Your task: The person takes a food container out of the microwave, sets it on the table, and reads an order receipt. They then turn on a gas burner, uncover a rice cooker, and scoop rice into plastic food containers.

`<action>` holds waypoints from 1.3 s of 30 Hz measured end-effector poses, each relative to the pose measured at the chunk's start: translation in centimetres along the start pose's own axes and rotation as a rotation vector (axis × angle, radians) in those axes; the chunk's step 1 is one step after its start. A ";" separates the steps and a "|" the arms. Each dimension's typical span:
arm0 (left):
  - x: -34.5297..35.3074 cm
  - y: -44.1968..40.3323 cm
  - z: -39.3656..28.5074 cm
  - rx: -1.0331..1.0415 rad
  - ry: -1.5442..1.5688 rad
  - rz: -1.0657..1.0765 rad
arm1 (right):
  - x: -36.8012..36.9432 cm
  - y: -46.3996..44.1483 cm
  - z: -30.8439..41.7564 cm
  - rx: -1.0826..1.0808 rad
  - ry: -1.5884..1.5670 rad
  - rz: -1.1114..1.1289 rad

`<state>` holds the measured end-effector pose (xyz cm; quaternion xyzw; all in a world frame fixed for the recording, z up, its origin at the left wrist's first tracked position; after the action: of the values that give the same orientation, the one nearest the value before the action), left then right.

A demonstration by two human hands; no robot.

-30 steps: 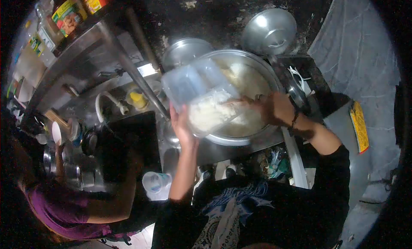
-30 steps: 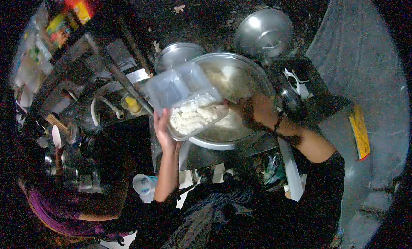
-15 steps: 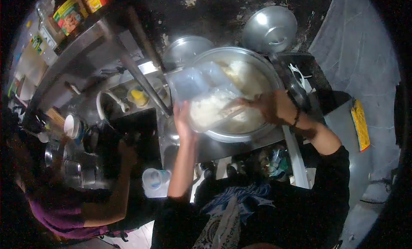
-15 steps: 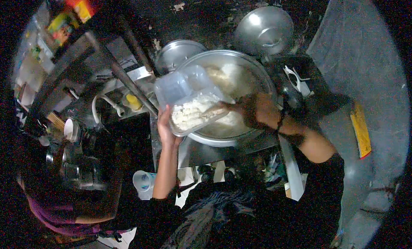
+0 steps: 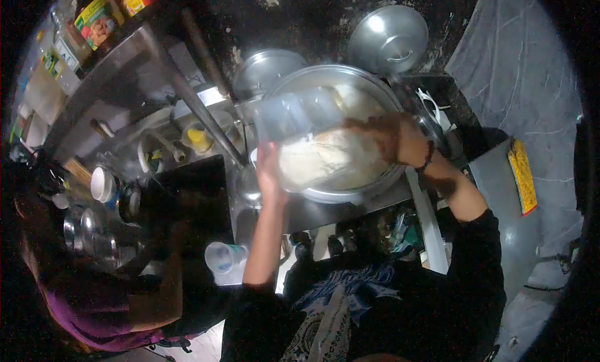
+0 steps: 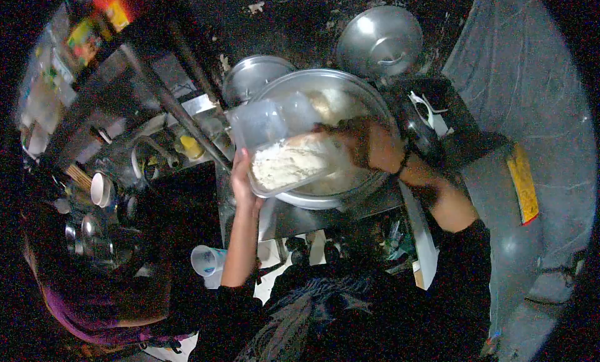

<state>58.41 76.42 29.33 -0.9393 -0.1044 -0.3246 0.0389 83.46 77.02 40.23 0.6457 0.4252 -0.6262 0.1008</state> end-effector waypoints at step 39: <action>5.2 3.3 0.0 0.472 -0.543 0.133 | 7.5 -1.9 -4.2 0.488 -0.451 -0.435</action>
<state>63.15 74.14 32.51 -0.9611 -0.1216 -0.0273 0.2466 84.18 84.16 35.07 0.3918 0.3578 -0.8417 -0.0999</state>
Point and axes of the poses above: each hand's wrist, its own y-axis away from the middle knuckle, its own x-axis out of the palm, z = x × y, the point moved 3 cm from there along -y, towards the middle knuckle, and after that the axes turned 4 degrees about x, right-handed, at the moved point
